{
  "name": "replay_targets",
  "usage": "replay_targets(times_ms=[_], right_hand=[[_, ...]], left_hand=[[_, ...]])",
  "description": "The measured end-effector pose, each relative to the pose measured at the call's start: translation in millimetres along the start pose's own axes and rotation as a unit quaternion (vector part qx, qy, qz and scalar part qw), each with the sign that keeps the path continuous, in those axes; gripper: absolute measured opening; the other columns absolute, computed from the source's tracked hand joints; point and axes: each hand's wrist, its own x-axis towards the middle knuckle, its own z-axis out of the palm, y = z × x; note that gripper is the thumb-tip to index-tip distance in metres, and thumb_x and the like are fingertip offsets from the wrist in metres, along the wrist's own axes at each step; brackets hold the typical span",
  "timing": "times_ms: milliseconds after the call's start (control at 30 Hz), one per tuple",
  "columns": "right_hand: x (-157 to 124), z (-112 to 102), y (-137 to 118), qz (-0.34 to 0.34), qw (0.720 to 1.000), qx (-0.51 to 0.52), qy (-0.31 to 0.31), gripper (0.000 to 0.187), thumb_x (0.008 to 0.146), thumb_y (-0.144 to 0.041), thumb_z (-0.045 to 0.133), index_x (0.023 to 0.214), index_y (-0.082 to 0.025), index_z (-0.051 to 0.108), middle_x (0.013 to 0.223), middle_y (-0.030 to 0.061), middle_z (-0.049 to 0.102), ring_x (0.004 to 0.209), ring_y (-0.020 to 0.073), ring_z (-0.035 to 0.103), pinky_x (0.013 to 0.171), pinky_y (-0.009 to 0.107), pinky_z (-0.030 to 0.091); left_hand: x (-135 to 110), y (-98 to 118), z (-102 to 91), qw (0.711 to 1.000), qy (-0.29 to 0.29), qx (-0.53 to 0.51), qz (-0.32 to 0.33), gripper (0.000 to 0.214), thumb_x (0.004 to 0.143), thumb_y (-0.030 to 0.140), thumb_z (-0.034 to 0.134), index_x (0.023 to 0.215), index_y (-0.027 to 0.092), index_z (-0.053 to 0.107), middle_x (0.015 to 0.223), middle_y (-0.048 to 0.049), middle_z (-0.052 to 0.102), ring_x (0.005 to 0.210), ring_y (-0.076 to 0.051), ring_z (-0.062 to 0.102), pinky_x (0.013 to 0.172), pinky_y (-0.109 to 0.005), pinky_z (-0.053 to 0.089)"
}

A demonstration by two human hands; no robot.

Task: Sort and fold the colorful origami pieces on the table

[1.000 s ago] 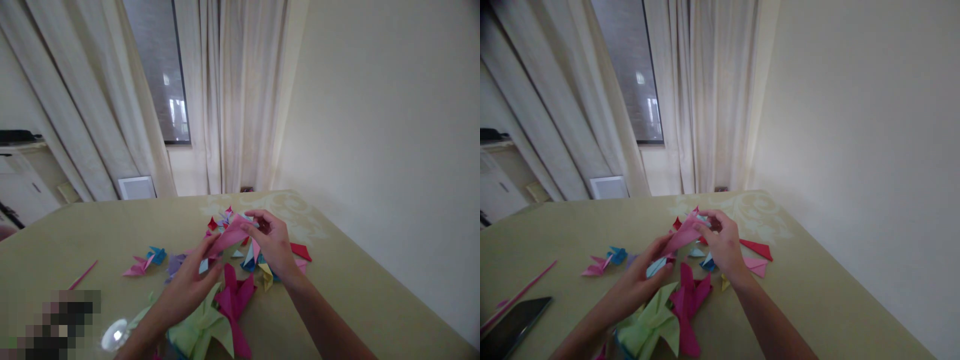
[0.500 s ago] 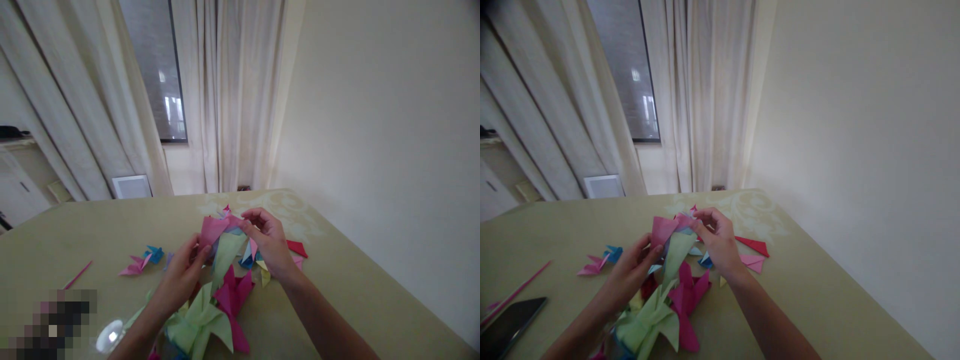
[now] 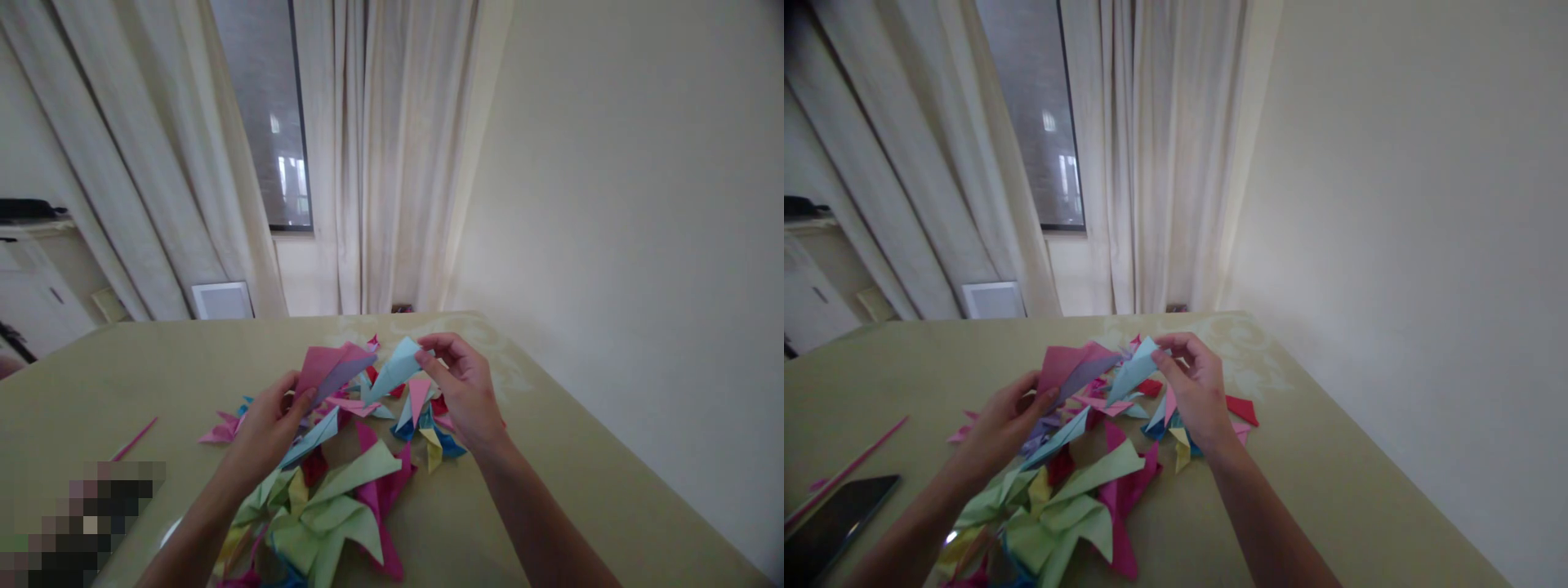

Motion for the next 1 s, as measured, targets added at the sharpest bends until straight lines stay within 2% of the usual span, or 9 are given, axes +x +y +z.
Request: replay_targets(times_ms=[167,300,433,633,733,933,1000], right_hand=[[5,-9,4,-0.021,0.999,-0.026,0.003,0.014,0.091,-0.033,0.077,0.101,-0.024,0.076,0.094,0.0027,0.073,0.091,0.0209,0.068,0.082,0.032,0.057],[4,-11,11,0.011,0.991,-0.112,-0.073,0.014,0.093,-0.034,0.073,0.100,-0.022,0.077,0.094,0.0039,0.075,0.086,0.0210,0.070,0.076,0.031,0.057],[-1,-5,7,0.000,0.986,-0.122,-0.110,0.013,0.093,-0.033,0.073,0.098,-0.023,0.078,0.094,0.0039,0.076,0.083,0.0207,0.071,0.076,0.032,0.058],[-4,-2,0,0.014,0.988,-0.106,-0.111,0.013,0.090,-0.035,0.076,0.097,-0.023,0.077,0.092,0.0039,0.076,0.081,0.0211,0.072,0.070,0.030,0.058],[-3,-4,2,0.012,0.985,-0.127,-0.120,0.013,0.090,-0.034,0.075,0.097,-0.023,0.078,0.093,0.0041,0.077,0.082,0.0211,0.072,0.073,0.031,0.059],[-2,-6,0,0.019,0.982,-0.138,-0.129,0.013,0.091,-0.033,0.074,0.099,-0.023,0.078,0.096,0.0039,0.077,0.084,0.0206,0.073,0.074,0.031,0.058],[-2,-6,-1,0.021,0.983,-0.124,-0.135,0.014,0.090,-0.033,0.076,0.100,-0.023,0.078,0.097,0.0040,0.078,0.086,0.0212,0.074,0.076,0.031,0.060]], left_hand=[[6,-8,-29.9,0.995,0.033,0.089,0.010,0.043,0.082,0.063,0.068,0.090,0.021,0.070,0.083,-0.0044,0.078,0.075,-0.026,0.073,0.068,-0.032,0.055],[6,-7,-43.0,0.991,0.013,0.136,0.006,0.039,0.084,0.059,0.064,0.085,0.021,0.070,0.079,-0.0045,0.077,0.074,-0.026,0.071,0.068,-0.032,0.052],[3,-1,-43.7,0.987,0.011,0.157,0.019,0.037,0.085,0.057,0.061,0.087,0.021,0.070,0.084,-0.0047,0.077,0.079,-0.026,0.070,0.070,-0.032,0.052],[1,-2,-39.8,0.981,0.001,0.192,0.022,0.037,0.089,0.057,0.057,0.088,0.021,0.068,0.077,-0.0026,0.073,0.072,-0.024,0.067,0.064,-0.030,0.048],[1,-4,-37.8,0.980,0.006,0.195,0.027,0.036,0.090,0.056,0.056,0.088,0.022,0.066,0.076,-0.0017,0.072,0.071,-0.023,0.066,0.062,-0.029,0.046],[0,-1,-31.4,0.996,-0.034,0.075,-0.029,0.044,0.083,0.059,0.066,0.105,0.021,0.064,0.093,-0.0066,0.079,0.080,-0.028,0.076,0.066,-0.033,0.055],[1,-2,-31.1,0.997,-0.032,0.070,-0.019,0.048,0.083,0.059,0.066,0.112,0.021,0.063,0.099,-0.0083,0.079,0.085,-0.029,0.077,0.072,-0.036,0.058]])
